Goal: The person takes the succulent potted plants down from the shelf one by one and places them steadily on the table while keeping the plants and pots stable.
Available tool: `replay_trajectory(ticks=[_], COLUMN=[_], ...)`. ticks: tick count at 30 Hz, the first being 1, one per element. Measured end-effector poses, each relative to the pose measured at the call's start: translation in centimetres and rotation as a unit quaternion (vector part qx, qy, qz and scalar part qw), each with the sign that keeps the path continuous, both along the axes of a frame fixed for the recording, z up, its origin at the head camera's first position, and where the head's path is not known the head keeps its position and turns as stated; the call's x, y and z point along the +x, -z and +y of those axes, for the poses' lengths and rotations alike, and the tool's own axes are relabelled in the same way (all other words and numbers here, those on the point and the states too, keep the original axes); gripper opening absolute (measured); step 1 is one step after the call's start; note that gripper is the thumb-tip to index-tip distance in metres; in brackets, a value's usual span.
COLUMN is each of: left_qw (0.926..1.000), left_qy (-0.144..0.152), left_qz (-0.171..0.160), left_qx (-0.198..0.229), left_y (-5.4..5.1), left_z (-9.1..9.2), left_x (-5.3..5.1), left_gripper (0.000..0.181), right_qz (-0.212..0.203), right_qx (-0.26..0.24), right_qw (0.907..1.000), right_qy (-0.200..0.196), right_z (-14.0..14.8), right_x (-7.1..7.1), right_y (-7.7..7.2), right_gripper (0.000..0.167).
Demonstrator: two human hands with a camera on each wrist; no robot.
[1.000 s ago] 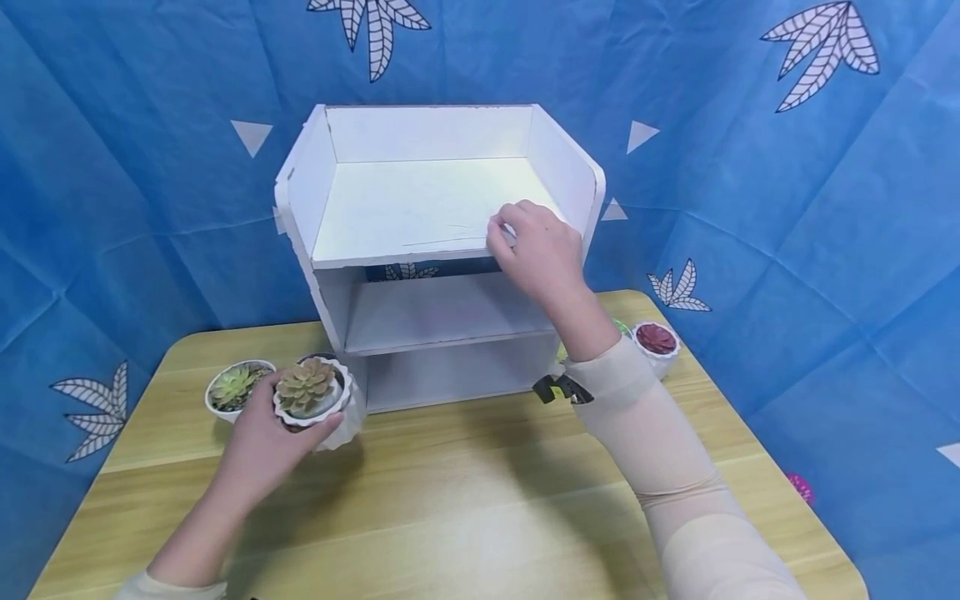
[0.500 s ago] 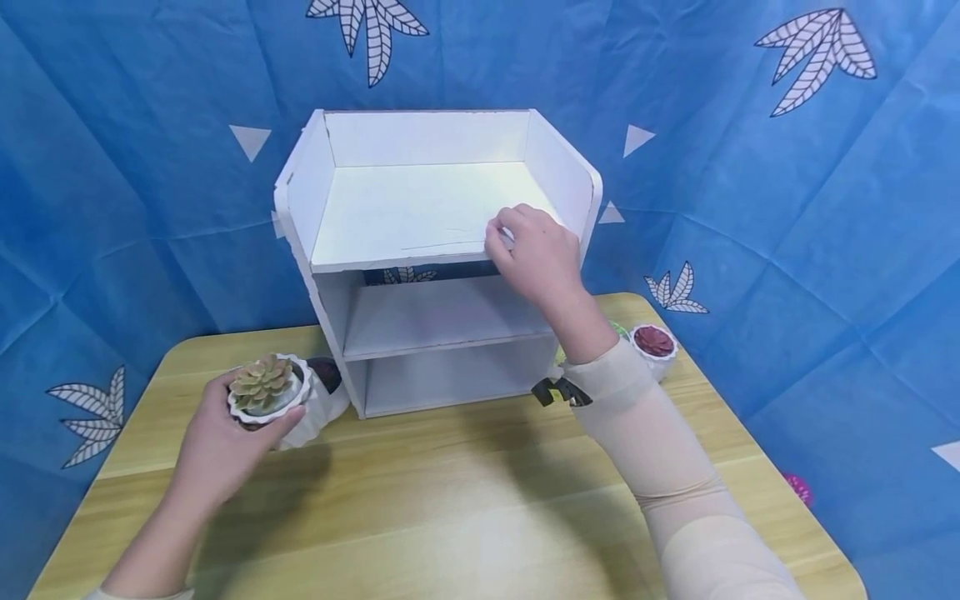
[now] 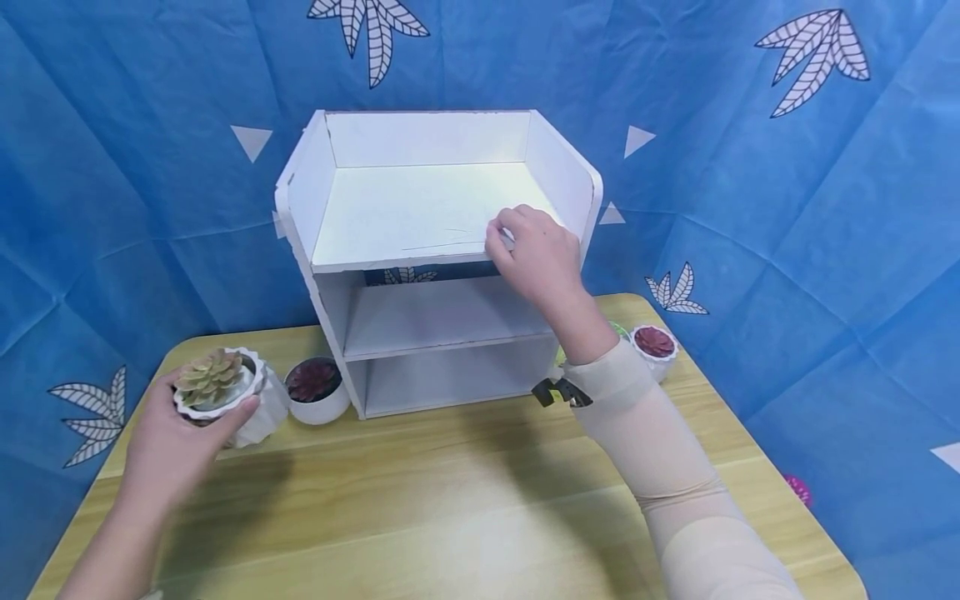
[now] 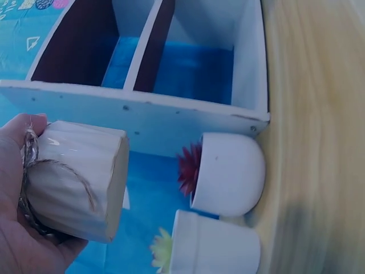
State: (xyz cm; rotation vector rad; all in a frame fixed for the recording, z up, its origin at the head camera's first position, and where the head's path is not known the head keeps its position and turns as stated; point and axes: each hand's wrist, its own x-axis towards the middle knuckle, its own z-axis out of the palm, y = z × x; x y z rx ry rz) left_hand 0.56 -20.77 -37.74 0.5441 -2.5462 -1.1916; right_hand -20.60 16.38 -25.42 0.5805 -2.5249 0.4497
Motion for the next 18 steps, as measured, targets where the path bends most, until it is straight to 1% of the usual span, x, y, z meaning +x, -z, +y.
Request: replay_trajectory(ticks=[6,8,10,13,18], left_qw=[0.9990,0.9986,0.9983,0.9967,0.9901], left_qy=[-0.034,-0.041,-0.051,-0.078,-0.138], left_qz=[0.029,0.033,0.029,0.021,0.024], left_qx=[0.001,0.002,0.005,0.006,-0.001], left_y=[-0.4,-0.6,-0.8,-0.8,-0.9], left_z=[-1.0,-1.4,-1.9,-2.7,-3.8], left_x=[0.1,0.1,0.3,0.5,0.6], left_gripper=[0.100,0.099,0.100,0.100,0.092], right_qz=[0.002,0.001,0.000,0.000,0.004], right_qx=[0.001,0.002,0.002,0.000,0.000], right_qw=[1.0000,1.0000,1.0000,1.0000,1.0000], right_qy=[0.002,0.003,0.002,-0.001,-0.001], right_z=[0.1,0.1,0.1,0.1,0.0], right_x=[0.0,0.0,0.0,0.0,-0.1], right_y=[0.1,0.1,0.1,0.1,0.2], right_gripper=[0.037,0.038,0.037,0.037,0.037])
